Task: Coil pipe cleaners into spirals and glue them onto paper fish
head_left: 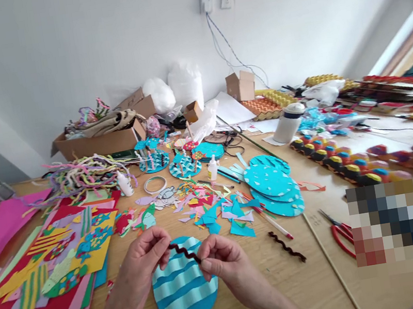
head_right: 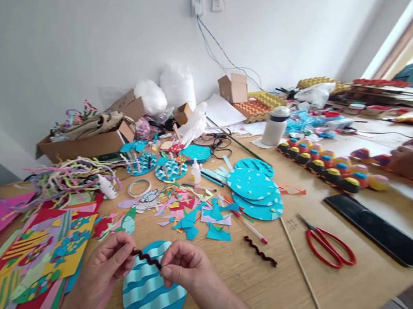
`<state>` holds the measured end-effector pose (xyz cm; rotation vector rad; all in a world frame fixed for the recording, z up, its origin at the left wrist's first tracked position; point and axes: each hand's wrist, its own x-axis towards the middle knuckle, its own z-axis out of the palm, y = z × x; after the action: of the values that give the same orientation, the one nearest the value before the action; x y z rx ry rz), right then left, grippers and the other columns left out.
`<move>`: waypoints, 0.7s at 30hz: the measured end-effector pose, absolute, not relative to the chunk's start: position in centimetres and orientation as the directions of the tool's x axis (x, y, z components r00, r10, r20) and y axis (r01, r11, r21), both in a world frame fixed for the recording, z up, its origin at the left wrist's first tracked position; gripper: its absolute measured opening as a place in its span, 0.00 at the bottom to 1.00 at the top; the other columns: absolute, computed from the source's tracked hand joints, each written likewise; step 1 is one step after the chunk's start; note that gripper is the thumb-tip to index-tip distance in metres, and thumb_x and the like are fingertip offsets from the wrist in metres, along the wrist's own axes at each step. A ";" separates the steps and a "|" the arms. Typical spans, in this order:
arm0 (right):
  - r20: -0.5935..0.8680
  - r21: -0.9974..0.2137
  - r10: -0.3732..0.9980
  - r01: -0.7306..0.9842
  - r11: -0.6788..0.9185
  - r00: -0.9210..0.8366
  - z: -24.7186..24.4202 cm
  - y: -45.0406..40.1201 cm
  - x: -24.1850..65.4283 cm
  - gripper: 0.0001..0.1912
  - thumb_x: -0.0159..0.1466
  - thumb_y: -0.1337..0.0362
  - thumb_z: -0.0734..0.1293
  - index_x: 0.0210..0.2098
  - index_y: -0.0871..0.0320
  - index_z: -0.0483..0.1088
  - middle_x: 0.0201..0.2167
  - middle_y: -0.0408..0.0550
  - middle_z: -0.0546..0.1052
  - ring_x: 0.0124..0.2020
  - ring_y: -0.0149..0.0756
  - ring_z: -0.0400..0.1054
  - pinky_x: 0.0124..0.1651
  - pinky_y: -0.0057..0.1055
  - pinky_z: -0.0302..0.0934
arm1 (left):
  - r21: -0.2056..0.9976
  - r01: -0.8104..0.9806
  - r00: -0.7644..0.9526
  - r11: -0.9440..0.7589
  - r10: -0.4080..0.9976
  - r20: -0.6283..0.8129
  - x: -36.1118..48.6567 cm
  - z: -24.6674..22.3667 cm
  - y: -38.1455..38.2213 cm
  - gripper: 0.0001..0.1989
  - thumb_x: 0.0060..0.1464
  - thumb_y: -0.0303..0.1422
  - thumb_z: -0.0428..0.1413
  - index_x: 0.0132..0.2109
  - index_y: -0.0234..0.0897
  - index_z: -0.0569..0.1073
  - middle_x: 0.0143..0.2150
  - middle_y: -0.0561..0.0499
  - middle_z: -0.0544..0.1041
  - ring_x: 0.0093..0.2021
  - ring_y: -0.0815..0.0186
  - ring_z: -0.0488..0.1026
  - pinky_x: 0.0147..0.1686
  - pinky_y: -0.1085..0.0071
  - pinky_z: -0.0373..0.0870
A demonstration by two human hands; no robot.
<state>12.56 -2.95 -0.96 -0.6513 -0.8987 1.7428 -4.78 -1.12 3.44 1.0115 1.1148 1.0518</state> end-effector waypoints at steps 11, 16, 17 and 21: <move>0.152 -0.972 0.968 0.146 0.183 -0.198 -1.1 -6.3 17.5 0.08 0.58 0.63 0.66 0.23 0.57 0.67 0.21 0.41 0.70 0.24 0.29 0.63 0.29 0.25 0.56 | 0.962 0.007 0.266 0.273 0.927 -0.265 -1.7 1.8 -1.7 0.20 0.45 0.44 0.58 0.44 0.40 0.69 0.34 0.52 0.73 0.28 0.67 0.69 0.24 0.75 0.64; 0.283 -0.733 0.949 0.607 0.307 -0.138 -2.0 -8.2 23.3 0.12 0.63 0.66 0.58 0.26 0.55 0.68 0.26 0.45 0.72 0.27 0.32 0.65 0.30 0.25 0.58 | 0.971 0.086 0.191 0.221 0.953 -0.234 -1.7 1.9 -2.0 0.21 0.48 0.45 0.54 0.47 0.39 0.68 0.39 0.48 0.74 0.33 0.64 0.71 0.28 0.73 0.67; 0.294 -0.697 0.950 0.655 0.291 -0.109 -2.3 -8.6 24.3 0.12 0.63 0.65 0.57 0.25 0.55 0.68 0.27 0.46 0.71 0.28 0.32 0.66 0.30 0.26 0.59 | 0.970 0.104 0.204 0.218 0.950 -0.235 -1.8 2.0 -2.0 0.19 0.48 0.44 0.54 0.46 0.39 0.69 0.38 0.49 0.74 0.32 0.65 0.70 0.28 0.73 0.67; 0.343 -0.544 0.939 0.814 0.202 -0.003 -3.3 -9.2 27.1 0.15 0.64 0.62 0.57 0.23 0.56 0.68 0.26 0.47 0.70 0.27 0.34 0.65 0.28 0.27 0.59 | 0.960 0.153 0.268 0.233 0.926 -0.268 -1.8 1.8 -2.0 0.18 0.45 0.45 0.57 0.41 0.38 0.72 0.35 0.49 0.75 0.29 0.65 0.69 0.27 0.73 0.67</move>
<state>27.14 -9.16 -3.30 -1.6346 -1.8366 0.2485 -1.79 -2.04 1.81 1.2249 1.1864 0.7520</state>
